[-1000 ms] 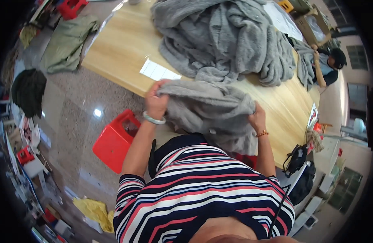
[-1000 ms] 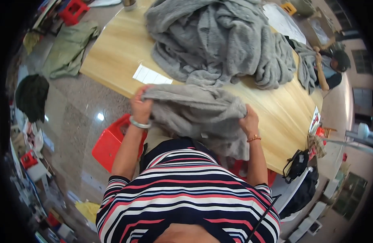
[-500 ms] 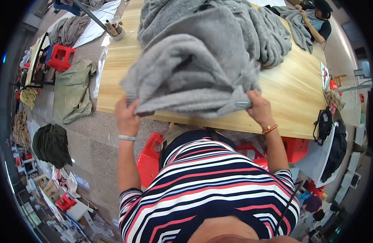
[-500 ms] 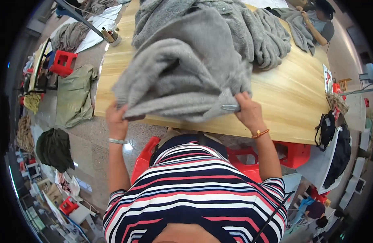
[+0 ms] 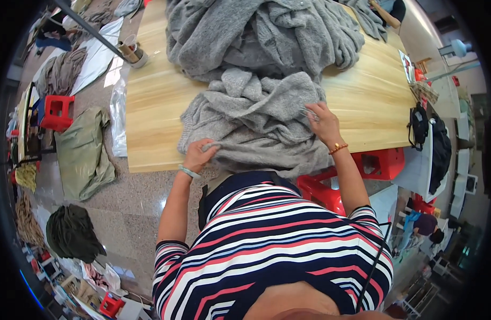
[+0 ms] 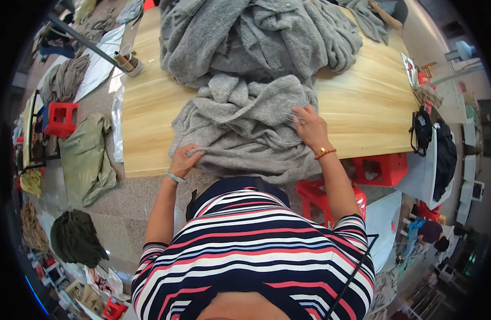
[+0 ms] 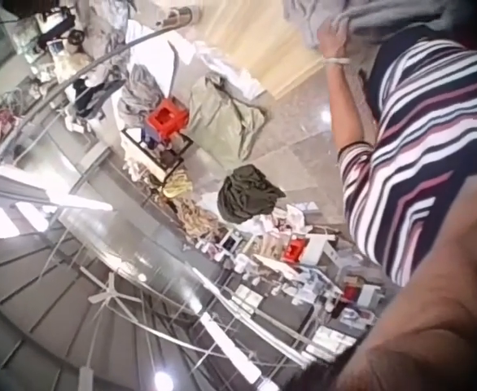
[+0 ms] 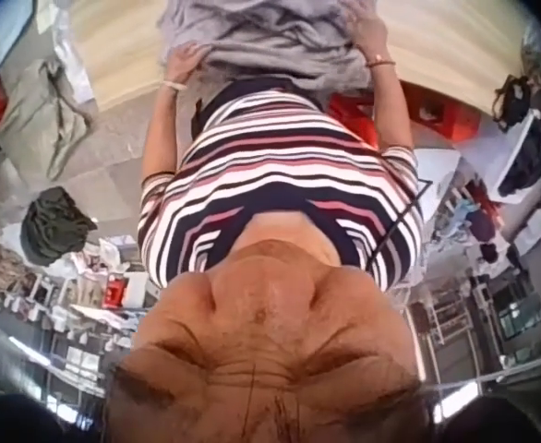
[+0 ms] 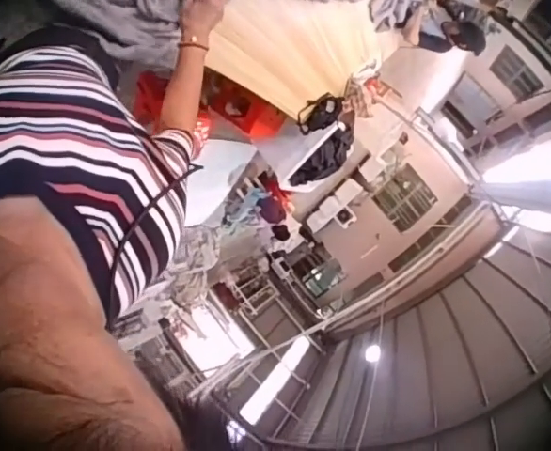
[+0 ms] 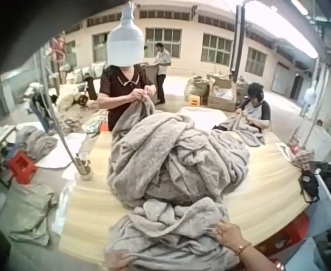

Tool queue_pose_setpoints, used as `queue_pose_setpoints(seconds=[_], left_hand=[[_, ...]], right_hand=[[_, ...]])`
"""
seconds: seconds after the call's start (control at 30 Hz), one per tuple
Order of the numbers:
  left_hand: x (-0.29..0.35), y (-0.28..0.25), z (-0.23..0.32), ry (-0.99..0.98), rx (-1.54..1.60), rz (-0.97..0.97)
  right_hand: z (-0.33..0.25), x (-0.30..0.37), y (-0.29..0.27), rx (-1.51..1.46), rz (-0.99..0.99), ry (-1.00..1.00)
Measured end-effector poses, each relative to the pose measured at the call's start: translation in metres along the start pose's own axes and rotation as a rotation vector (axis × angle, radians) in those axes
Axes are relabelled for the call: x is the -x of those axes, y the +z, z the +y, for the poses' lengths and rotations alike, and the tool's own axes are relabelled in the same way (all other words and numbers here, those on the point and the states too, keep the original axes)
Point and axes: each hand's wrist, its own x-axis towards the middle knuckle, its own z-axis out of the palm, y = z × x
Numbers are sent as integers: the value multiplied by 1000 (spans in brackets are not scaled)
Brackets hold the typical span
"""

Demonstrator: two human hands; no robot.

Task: Trimming loose threads from a grey fleece garment using thread snips.

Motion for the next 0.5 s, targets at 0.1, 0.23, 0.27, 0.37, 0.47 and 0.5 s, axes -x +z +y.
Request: queue_pose_setpoints(seconds=[0.1, 0.23, 0.27, 0.37, 0.47, 0.5], left_hand=[[-31, -17, -9, 94, 20, 317], [-84, -40, -27, 186, -178, 640], [-99, -47, -45, 190, -288, 684], [-127, -73, -128, 18, -556, 599], [-142, -69, -115, 7, -618, 546], [-149, -67, -96, -72, -684, 452]], right_hand=[[-18, -20, 3, 18, 40, -52], [-16, -61, 18, 99, 84, -128], [-7, -73, 31, 121, 70, -147], [-11, -96, 52, 161, -57, -195], [1, -97, 58, 255, -281, -89], [15, -96, 57, 309, -305, -57]])
